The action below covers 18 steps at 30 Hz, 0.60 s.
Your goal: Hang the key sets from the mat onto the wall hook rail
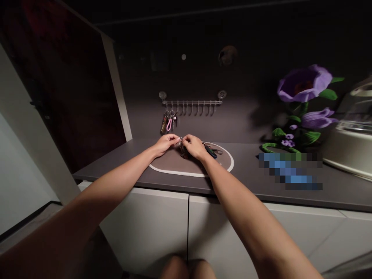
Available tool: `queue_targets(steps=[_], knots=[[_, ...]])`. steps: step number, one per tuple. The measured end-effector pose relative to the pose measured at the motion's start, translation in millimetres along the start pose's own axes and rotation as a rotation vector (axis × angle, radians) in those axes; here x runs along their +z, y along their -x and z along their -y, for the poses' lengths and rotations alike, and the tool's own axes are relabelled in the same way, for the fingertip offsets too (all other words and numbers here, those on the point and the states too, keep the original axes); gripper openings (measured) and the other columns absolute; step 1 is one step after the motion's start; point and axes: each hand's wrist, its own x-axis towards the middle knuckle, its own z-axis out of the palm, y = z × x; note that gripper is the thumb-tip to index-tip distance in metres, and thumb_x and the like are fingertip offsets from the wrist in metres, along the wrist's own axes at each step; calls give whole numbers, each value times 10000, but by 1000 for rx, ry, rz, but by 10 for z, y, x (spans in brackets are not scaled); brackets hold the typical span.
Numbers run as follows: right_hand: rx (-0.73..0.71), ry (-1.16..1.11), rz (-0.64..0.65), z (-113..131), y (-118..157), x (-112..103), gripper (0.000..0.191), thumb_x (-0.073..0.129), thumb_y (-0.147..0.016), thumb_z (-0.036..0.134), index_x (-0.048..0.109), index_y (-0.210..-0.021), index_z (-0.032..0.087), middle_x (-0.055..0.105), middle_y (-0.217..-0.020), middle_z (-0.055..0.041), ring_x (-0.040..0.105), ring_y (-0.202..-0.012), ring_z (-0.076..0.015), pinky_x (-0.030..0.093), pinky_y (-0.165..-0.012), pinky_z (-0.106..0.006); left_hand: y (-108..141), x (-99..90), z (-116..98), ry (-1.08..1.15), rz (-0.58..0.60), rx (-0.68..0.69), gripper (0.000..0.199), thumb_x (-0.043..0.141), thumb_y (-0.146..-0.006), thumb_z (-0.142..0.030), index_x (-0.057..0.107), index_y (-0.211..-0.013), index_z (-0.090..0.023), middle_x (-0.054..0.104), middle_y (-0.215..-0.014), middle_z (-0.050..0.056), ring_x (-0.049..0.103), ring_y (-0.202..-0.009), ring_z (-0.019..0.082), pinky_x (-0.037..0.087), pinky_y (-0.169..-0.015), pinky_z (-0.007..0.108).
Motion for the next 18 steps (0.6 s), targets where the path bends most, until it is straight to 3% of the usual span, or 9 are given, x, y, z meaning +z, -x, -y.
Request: queue_targets(steps=[8, 18], knots=[[-49, -216, -53, -14, -13, 10, 159, 506, -728, 300, 585, -781, 172, 620, -767, -12, 533, -722, -126, 398, -720, -245, -27, 13, 1, 220, -21, -34, 294, 704, -604, -358, 589, -739, -123, 586, -706, -5, 490, -581, 46, 364, -555, 185], [-38, -484, -70, -75, -70, 67, 260, 568, -669, 409, 568, -752, 163, 576, -718, -4, 502, -671, -112, 407, -659, -226, -57, 34, 21, 225, -26, -46, 348, 688, -610, -412, 595, -797, -133, 597, -721, 5, 515, -606, 63, 377, -563, 198]])
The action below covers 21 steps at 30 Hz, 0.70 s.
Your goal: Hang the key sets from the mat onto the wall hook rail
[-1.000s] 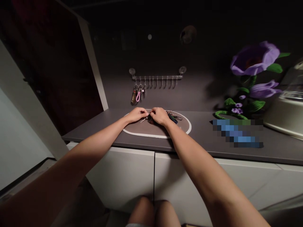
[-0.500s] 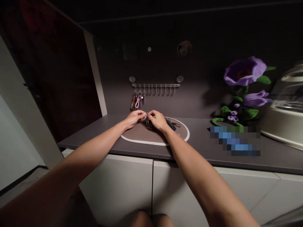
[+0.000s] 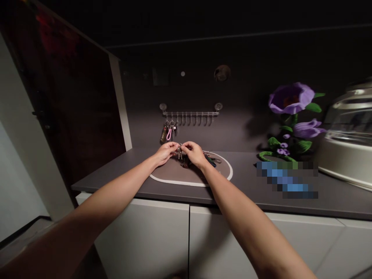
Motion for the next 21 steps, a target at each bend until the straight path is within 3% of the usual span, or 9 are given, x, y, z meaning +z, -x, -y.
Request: queue_targets(steps=[9, 16, 21], knots=[[-16, 28, -6, -116, -36, 15, 234, 512, -732, 398, 523, -794, 172, 541, -704, 16, 493, -644, -99, 418, -663, -231, 28, 41, -10, -263, -58, 177, 318, 594, -684, -414, 610, -796, -116, 618, -741, 25, 514, -636, 93, 388, -609, 219], [68, -120, -47, -66, -55, 54, 199, 524, -714, 371, 479, -761, 182, 518, -724, 13, 530, -675, -107, 471, -661, -260, -28, -32, 40, -768, -246, 308, 330, 399, -819, -364, 590, -685, -131, 571, -629, 20, 472, -594, 116, 342, -587, 241], [121, -184, -127, 31, -214, 72, 227, 556, -676, 376, 470, -742, 177, 521, -707, 19, 526, -666, -100, 478, -619, -258, -38, -53, 68, -972, -239, 376, 305, 380, -844, -307, 583, -684, -145, 602, -710, 42, 505, -679, 131, 351, -649, 245]])
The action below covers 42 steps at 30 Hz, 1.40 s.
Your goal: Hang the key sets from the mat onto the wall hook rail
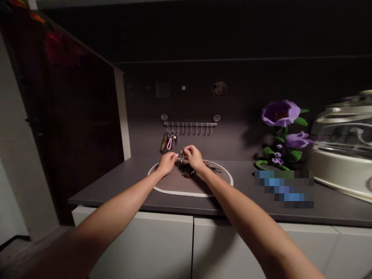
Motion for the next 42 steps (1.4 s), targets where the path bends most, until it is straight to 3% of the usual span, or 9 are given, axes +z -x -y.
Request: queue_targets(steps=[11, 16, 28, 42], knots=[[38, -80, -172, 293, -650, 188, 39, 470, -750, 185, 457, -722, 161, 523, -655, 13, 512, -556, -73, 475, -522, -209, 12, 17, -48, -170, 5, -31, 306, 359, -862, -288, 588, -705, -160, 608, -743, 60, 520, -699, 145, 342, -641, 254], [101, -104, -282, 351, -828, 281, 80, 463, -768, 145, 473, -689, 150, 541, -626, 5, 514, -528, -64, 481, -543, -199, 18, 13, -78, -208, 21, -49, 312, 353, -864, -288, 592, -711, -158, 616, -759, 69, 531, -716, 151, 342, -648, 258], [175, -291, -439, 206, -1043, 446, 124, 495, -718, 79, 507, -603, 126, 505, -485, 37, 488, -433, -51, 490, -496, -193, 15, 25, -86, -226, 18, -58, 302, 364, -861, -285, 589, -702, -161, 625, -766, 70, 542, -724, 154, 335, -643, 257], [200, -285, -405, 116, -1056, 429, 116, 502, -681, 66, 492, -585, 130, 518, -505, 29, 490, -443, -54, 467, -467, -181, -1, 55, -40, -250, 27, -68, 318, 350, -865, -298, 603, -725, -165, 622, -767, 70, 533, -713, 149, 334, -640, 255]])
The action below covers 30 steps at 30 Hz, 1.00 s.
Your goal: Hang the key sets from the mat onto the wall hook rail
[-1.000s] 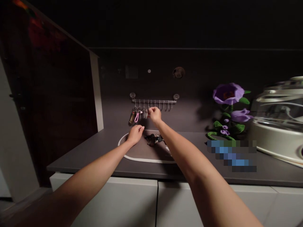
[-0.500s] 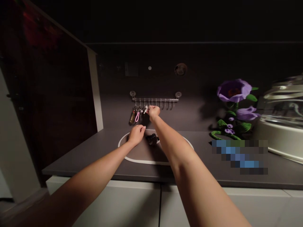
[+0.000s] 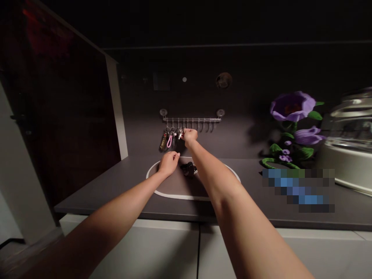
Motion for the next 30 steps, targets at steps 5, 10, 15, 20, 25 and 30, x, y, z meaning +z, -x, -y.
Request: queue_targets(steps=[5, 10, 15, 20, 25, 30], knots=[[-6, 78, 58, -27, -17, -53, 98, 509, -709, 87, 478, -630, 135, 511, -516, 37, 487, -458, -49, 455, -483, -175, -1, 2, 10, 4, 4, -6, 320, 347, -865, -297, 597, -717, -164, 620, -766, 69, 531, -711, 147, 333, -644, 253], [-23, 150, 88, -8, -13, -107, 115, 490, -758, 109, 480, -647, 139, 507, -516, 46, 456, -443, -33, 462, -519, -180, 5, -15, 9, 31, 8, -13, 321, 349, -864, -303, 587, -703, -161, 616, -752, 69, 527, -697, 151, 334, -633, 259], [-7, 210, 132, 45, 17, -179, 97, 484, -770, 90, 501, -685, 134, 545, -574, 30, 471, -464, -31, 465, -555, -192, 3, -19, 15, 73, 5, -10, 314, 362, -858, -304, 585, -692, -158, 608, -734, 54, 516, -687, 136, 342, -640, 247], [-11, 244, 142, 92, 54, -269, 51, 529, -744, 74, 520, -738, 124, 552, -626, 13, 493, -490, -35, 451, -554, -184, -9, 5, 40, 159, 3, 14, 267, 396, -843, -288, 601, -737, -154, 619, -764, 50, 528, -720, 133, 372, -681, 244], [-18, 263, 152, 124, 127, -384, 74, 564, -726, 83, 540, -779, 128, 562, -691, -4, 508, -501, -44, 457, -553, -205, -15, 23, 59, 256, 32, 50, 199, 436, -816, -240, 610, -782, -149, 629, -816, 48, 542, -763, 132, 403, -733, 248], [-14, 267, 249, 136, 253, -510, 59, 575, -721, 117, 553, -775, 124, 559, -650, 5, 526, -541, -57, 441, -531, -179, 3, 4, 50, 243, 71, 65, 159, 465, -791, -193, 620, -805, -159, 620, -831, 43, 538, -781, 136, 412, -748, 251]])
